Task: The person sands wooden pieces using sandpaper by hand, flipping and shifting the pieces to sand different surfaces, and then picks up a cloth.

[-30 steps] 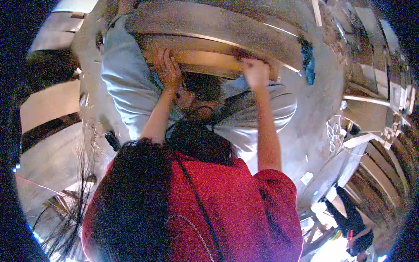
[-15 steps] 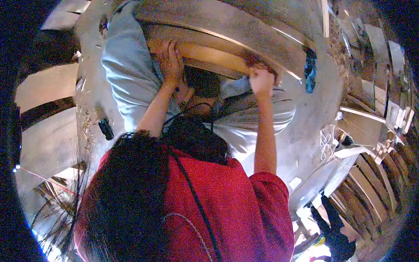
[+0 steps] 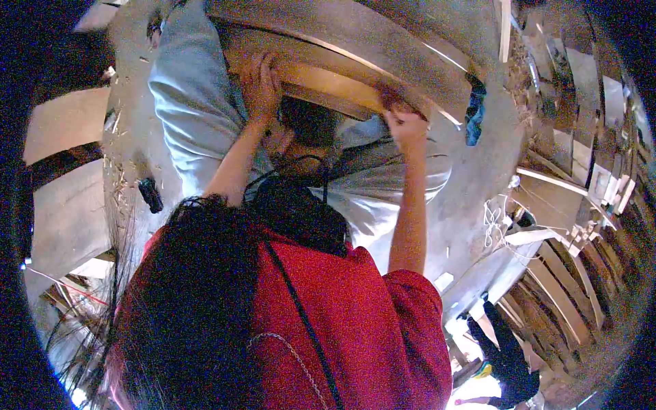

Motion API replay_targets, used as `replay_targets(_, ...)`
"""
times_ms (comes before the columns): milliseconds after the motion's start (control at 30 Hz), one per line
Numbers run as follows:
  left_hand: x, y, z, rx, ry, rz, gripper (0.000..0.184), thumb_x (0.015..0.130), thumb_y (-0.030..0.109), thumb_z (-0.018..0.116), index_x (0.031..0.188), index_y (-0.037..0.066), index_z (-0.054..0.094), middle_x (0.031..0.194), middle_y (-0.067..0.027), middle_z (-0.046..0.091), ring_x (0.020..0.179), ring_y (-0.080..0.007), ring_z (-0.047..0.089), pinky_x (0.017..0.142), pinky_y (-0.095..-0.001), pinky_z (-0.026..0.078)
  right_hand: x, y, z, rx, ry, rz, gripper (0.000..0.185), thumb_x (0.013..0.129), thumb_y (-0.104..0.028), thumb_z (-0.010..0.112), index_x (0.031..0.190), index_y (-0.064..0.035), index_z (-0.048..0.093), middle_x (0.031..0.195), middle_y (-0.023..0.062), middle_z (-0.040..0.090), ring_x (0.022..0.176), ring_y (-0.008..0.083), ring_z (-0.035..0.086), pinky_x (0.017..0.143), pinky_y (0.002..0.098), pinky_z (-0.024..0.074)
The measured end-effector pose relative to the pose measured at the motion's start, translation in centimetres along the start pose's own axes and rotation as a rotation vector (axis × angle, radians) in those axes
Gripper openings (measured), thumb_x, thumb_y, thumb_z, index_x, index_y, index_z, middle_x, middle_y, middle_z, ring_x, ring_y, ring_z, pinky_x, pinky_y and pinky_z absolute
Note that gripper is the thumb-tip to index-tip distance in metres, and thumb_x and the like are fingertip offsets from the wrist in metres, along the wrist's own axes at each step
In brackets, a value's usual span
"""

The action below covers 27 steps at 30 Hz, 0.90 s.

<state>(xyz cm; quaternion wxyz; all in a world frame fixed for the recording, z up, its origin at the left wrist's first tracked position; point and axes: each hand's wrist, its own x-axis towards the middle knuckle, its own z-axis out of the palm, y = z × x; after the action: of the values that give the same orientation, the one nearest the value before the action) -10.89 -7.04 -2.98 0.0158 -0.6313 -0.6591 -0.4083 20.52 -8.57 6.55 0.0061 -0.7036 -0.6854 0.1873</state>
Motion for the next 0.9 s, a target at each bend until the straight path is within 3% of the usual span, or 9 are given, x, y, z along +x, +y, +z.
replay_targets(33,0.1,-0.2,-0.1,0.003,0.0,0.011,0.036,0.088,0.014,0.049,0.123,0.006,0.05,0.126,-0.0123,0.049,0.12,-0.0333,0.043,0.101,-0.0464,0.033,0.0,-2.8,0.9,0.015,-0.08,0.032,0.039,0.083,-0.038,0.065,0.107,-0.0079,0.067,0.106,0.0198,0.063,0.105,0.0246,0.062,0.089,0.0319,0.0462)
replay_targets(100,0.0,-0.2,0.0,-0.048,0.001,-0.01,0.036,0.088,0.014,0.049,0.123,0.006,0.05,0.126,-0.0122,0.049,0.12,-0.0329,0.044,0.102,-0.0463,0.033,-0.5,-8.5,3.4,0.08,0.069,-0.16,0.037,0.083,-0.036,0.065,0.111,-0.012,0.066,0.118,0.0168,0.059,0.117,0.0231,0.054,0.099,0.0305,0.0396)
replay_targets(167,-0.1,-0.5,0.1,-0.046,0.001,0.001,0.036,0.088,0.014,0.049,0.122,0.006,0.05,0.126,-0.012,0.049,0.119,-0.0324,0.044,0.102,-0.0461,0.033,-0.3,-8.7,3.7,0.173,0.092,-0.165,0.035,0.084,-0.035,0.064,0.111,-0.0128,0.066,0.118,0.016,0.059,0.117,0.0234,0.054,0.099,0.0311,0.0402)
replay_targets(367,-0.3,0.0,0.6,-0.044,-0.003,-0.04,0.035,0.088,0.015,0.049,0.122,0.006,0.051,0.126,-0.0111,0.049,0.119,-0.031,0.045,0.102,-0.0451,0.033,-0.1,4.1,1.5,0.169,0.11,0.0,0.036,0.082,-0.038,0.064,0.106,-0.0118,0.069,0.106,0.0157,0.065,0.101,0.0294,0.063,0.088,0.0366,0.0477)
replay_targets(433,-0.3,-0.3,0.6,-0.063,-0.008,-0.039,0.035,0.088,0.015,0.049,0.122,0.006,0.051,0.127,-0.0108,0.049,0.12,-0.031,0.044,0.103,-0.0449,0.033,0.0,3.7,0.9,0.144,0.081,0.015,0.036,0.081,-0.036,0.066,0.105,-0.0101,0.069,0.107,0.0156,0.065,0.103,0.0281,0.061,0.09,0.0354,0.0463)
replay_targets(567,-0.1,-0.5,0.6,-0.055,0.019,0.003,0.034,0.089,0.016,0.048,0.122,0.007,0.051,0.127,-0.0105,0.049,0.121,-0.0309,0.043,0.103,-0.0446,0.032,-0.2,-8.1,0.9,-0.001,-0.031,0.0,0.034,0.08,-0.03,0.068,0.105,-0.0068,0.068,0.112,0.0162,0.062,0.112,0.028,0.056,0.096,0.0339,0.0433)
replay_targets(667,-0.4,-0.8,0.9,-0.028,-0.025,-0.01,0.034,0.089,0.015,0.048,0.122,0.007,0.051,0.127,-0.0104,0.049,0.122,-0.0309,0.043,0.103,-0.0446,0.032,0.1,-10.4,4.1,0.09,0.124,-0.225,0.034,0.08,-0.031,0.068,0.105,-0.0072,0.068,0.113,0.0168,0.061,0.114,0.0294,0.054,0.096,0.0338,0.0433)
replay_targets(800,-0.2,0.0,0.1,-0.017,-0.039,-0.038,0.035,0.088,0.015,0.049,0.123,0.008,0.051,0.128,-0.0104,0.049,0.122,-0.0305,0.042,0.104,-0.0443,0.032,0.1,-4.2,2.8,0.117,0.104,-0.091,0.029,0.082,-0.033,0.065,0.103,-0.015,0.07,0.113,0.013,0.063,0.108,0.0264,0.059,0.092,0.0362,0.0478)
replay_targets(900,-0.2,0.1,0.1,-0.008,-0.022,-0.042,0.035,0.088,0.015,0.049,0.123,0.008,0.051,0.128,-0.0103,0.048,0.122,-0.0302,0.042,0.104,-0.0441,0.031,0.5,2.8,3.5,0.208,0.199,-0.078,0.029,0.082,-0.033,0.064,0.103,-0.0134,0.07,0.113,0.0125,0.063,0.108,0.0251,0.059,0.092,0.0355,0.0473)
